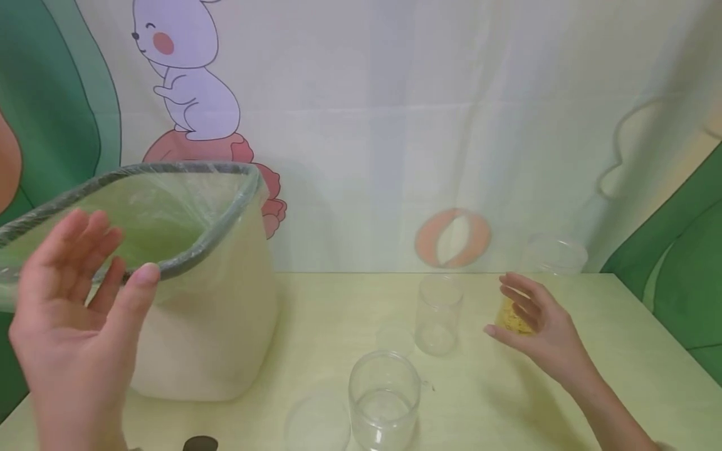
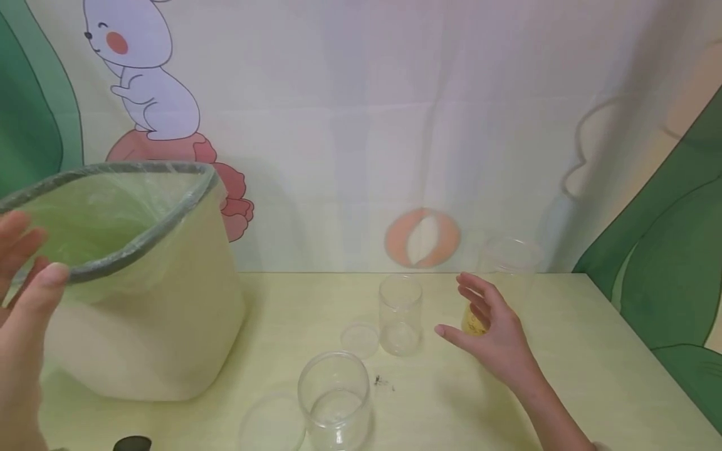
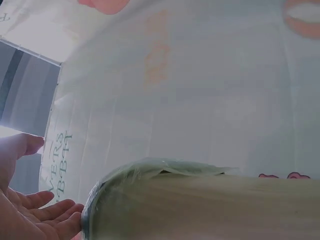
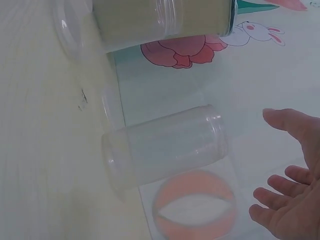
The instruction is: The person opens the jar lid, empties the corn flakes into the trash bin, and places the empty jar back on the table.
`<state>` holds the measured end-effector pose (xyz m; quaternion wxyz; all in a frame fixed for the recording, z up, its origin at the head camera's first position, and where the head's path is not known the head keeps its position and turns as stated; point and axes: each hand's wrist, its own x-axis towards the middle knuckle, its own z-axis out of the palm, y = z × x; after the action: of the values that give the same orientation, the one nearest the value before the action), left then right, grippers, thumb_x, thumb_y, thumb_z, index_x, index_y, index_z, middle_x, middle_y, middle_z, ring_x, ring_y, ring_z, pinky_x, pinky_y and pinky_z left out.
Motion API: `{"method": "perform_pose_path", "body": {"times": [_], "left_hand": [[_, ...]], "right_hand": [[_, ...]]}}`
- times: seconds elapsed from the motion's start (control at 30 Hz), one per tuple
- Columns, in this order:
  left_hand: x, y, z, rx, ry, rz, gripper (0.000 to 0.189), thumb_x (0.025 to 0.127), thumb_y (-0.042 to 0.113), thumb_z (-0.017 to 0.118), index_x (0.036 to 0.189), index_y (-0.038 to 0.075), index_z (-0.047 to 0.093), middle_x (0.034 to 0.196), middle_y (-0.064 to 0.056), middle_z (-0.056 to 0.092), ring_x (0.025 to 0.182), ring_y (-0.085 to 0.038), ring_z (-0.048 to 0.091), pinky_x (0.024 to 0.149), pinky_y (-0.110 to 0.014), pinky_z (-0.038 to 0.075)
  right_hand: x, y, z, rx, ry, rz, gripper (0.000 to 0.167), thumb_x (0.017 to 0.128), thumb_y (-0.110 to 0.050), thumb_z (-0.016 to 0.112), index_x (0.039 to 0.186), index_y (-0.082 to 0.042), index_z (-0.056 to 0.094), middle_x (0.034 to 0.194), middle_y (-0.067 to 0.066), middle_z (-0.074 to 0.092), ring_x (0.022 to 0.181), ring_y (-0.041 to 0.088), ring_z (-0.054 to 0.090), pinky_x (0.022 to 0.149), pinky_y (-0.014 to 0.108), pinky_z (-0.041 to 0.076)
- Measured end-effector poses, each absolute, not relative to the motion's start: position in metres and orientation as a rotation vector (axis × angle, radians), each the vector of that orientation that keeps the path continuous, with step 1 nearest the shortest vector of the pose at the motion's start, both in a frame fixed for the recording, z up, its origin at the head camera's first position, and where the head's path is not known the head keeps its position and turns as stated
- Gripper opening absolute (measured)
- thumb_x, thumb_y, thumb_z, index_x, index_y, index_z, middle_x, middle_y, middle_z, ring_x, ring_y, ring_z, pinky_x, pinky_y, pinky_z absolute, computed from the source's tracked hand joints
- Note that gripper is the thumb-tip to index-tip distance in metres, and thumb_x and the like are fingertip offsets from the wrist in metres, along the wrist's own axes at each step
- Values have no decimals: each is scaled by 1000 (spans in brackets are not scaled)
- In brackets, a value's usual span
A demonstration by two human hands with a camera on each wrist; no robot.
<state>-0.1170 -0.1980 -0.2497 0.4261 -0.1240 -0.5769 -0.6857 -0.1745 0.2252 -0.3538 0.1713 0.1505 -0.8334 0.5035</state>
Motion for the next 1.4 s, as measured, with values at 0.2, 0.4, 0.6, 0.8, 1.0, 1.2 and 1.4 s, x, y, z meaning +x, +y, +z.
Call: {"method": "perform_pose_path", "body": {"times": [0.2,0.4,0.6,0.8,1.0,1.2,1.4], "left_hand": [[-149,-229,-284,-551,-1450,-1714,70,69,-21,64,132,0,42,135,-23,39,125,-36,36,103,-42,34],[-130,-188,-264,-548,-1467,-1729,64,73,-19,61,132,0,43,134,-24,40,125,-36,37,105,-38,32],[-109,-147,-242,-487,-1569,-1704,64,75,-16,62,133,4,44,132,-19,45,122,-29,42,102,-28,35],[-108,-129,-242,-501,-1668,-1653,65,76,-14,63,134,7,43,131,-16,46,119,-26,45,101,-27,37],[-107,-109,-240,-596,-1710,-1601,64,76,-12,65,134,5,42,130,-15,47,120,-25,45,101,-29,37],[-104,-88,-237,-604,-1809,-1514,65,75,-10,67,133,2,41,132,-7,47,120,-19,46,99,-29,39],[-116,-75,-252,-738,-1784,-1502,66,76,0,70,135,10,41,134,-2,45,121,-20,45,99,-34,40]], "right_hand": [[-172,227,-347,420,-2314,1433,72,73,-1,74,135,-8,37,130,-8,44,116,-4,43,90,7,37],[-171,233,-341,466,-2188,1551,74,70,10,71,134,-8,39,128,-8,47,115,-1,46,90,7,38],[-168,238,-334,545,-1998,1757,72,70,20,65,132,-3,38,127,-2,49,114,3,49,91,9,38],[-164,246,-327,577,-1859,1851,71,69,26,61,131,-3,40,126,2,51,113,7,51,91,12,40],[-163,258,-323,558,-1748,1894,70,70,29,56,131,-1,38,123,4,52,110,9,54,90,15,42],[-165,273,-323,487,-1699,1942,67,72,28,56,129,-4,40,122,3,52,108,8,55,88,14,43],[-168,285,-323,391,-1667,1953,67,71,26,59,127,-8,43,118,0,53,104,6,56,84,12,44]]}}
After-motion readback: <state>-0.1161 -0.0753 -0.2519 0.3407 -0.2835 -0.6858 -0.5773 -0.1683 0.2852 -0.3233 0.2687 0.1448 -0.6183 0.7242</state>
